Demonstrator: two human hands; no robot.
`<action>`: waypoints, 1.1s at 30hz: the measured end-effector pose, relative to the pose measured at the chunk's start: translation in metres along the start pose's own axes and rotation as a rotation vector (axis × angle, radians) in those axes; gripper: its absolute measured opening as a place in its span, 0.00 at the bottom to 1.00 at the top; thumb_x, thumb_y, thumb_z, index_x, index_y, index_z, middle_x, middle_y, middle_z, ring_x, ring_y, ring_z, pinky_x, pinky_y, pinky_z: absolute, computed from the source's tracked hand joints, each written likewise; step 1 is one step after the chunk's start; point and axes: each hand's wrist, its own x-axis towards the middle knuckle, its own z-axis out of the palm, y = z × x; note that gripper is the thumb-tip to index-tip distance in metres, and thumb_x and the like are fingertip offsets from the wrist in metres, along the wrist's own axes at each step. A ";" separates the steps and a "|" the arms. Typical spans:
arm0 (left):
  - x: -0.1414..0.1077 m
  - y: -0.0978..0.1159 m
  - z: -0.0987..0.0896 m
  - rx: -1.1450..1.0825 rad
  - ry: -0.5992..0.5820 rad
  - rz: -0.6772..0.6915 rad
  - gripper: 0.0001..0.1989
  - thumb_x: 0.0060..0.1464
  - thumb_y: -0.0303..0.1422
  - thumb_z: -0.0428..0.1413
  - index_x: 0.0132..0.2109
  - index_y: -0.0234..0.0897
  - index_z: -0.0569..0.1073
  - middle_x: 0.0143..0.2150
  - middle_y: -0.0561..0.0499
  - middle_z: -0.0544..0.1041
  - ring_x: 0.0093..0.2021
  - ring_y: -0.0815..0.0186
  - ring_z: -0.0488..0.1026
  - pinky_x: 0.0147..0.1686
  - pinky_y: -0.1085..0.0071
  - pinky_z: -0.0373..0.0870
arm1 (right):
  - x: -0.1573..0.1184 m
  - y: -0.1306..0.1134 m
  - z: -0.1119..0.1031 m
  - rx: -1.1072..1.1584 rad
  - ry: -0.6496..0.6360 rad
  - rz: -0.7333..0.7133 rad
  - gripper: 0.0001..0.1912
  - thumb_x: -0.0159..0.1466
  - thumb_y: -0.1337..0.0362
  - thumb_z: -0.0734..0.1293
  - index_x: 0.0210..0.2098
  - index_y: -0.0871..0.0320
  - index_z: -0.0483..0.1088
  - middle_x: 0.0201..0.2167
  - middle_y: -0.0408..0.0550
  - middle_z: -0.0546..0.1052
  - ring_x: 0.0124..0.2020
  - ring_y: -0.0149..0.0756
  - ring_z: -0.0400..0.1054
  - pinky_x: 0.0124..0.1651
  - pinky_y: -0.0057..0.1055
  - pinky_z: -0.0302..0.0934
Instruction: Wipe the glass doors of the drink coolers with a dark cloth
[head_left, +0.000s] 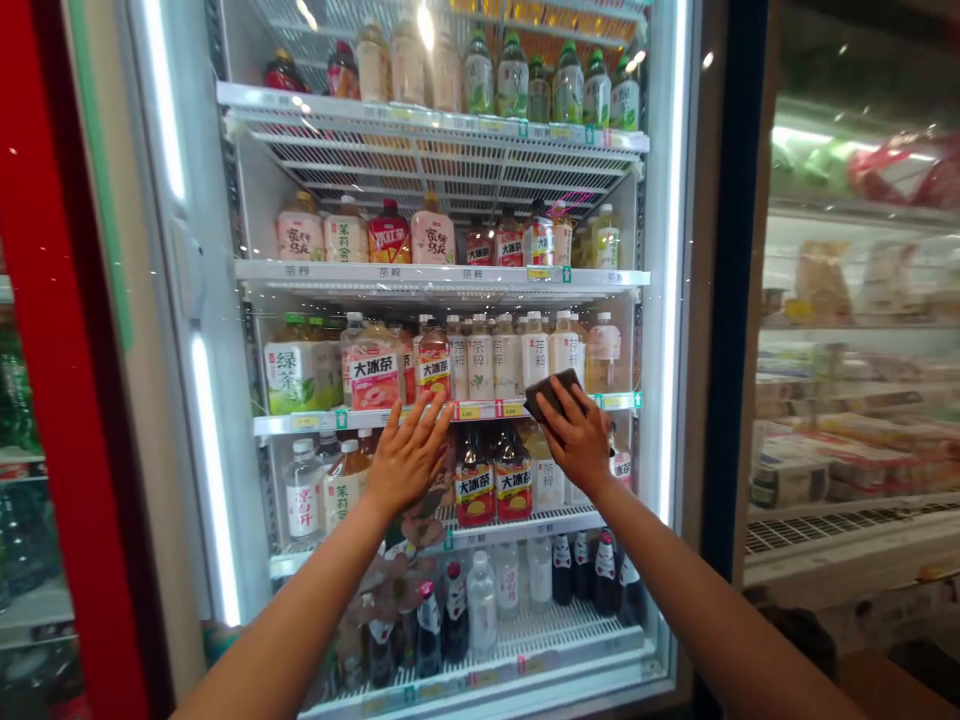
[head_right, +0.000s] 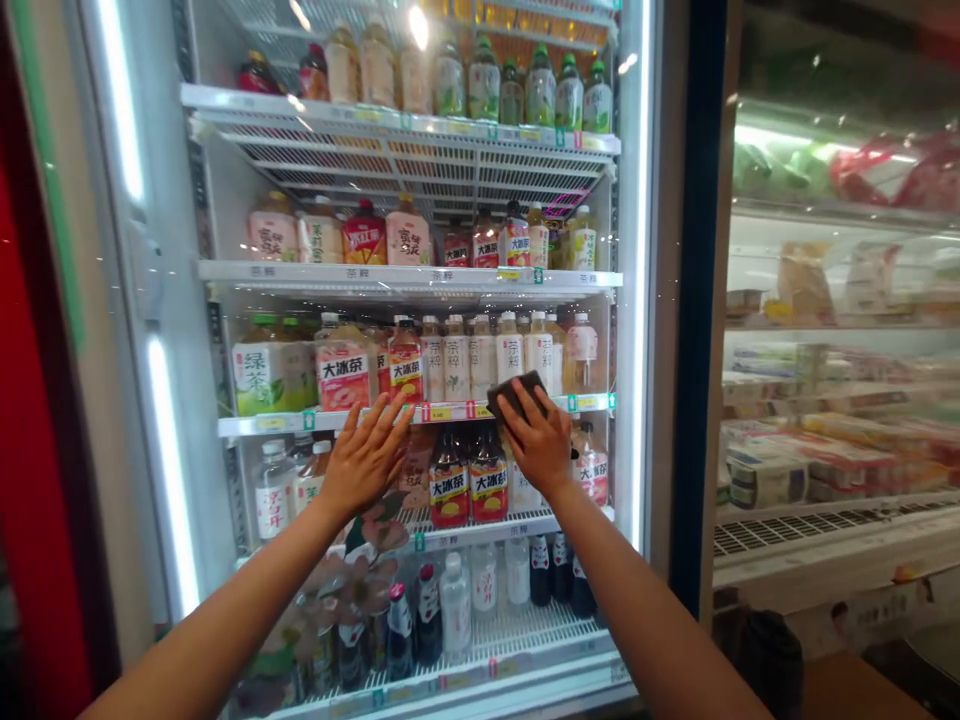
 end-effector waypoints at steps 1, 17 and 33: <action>-0.002 -0.003 0.001 0.010 -0.002 -0.002 0.36 0.66 0.37 0.51 0.75 0.37 0.48 0.76 0.43 0.54 0.77 0.58 0.39 0.75 0.50 0.34 | -0.010 0.005 -0.003 -0.001 -0.018 -0.039 0.28 0.71 0.61 0.63 0.69 0.38 0.61 0.72 0.41 0.61 0.71 0.51 0.54 0.67 0.54 0.52; -0.014 -0.012 0.011 -0.030 0.017 0.020 0.39 0.66 0.39 0.53 0.76 0.40 0.45 0.76 0.45 0.53 0.77 0.56 0.39 0.75 0.50 0.33 | -0.027 -0.026 0.011 -0.016 -0.021 -0.249 0.37 0.69 0.68 0.64 0.73 0.42 0.51 0.75 0.44 0.54 0.75 0.49 0.46 0.73 0.54 0.49; -0.018 -0.010 0.012 -0.021 0.040 0.013 0.36 0.66 0.39 0.51 0.75 0.39 0.48 0.76 0.45 0.53 0.77 0.56 0.41 0.75 0.50 0.35 | -0.003 -0.078 0.022 0.061 0.017 -0.253 0.34 0.70 0.67 0.63 0.73 0.43 0.53 0.71 0.46 0.62 0.74 0.48 0.49 0.71 0.52 0.50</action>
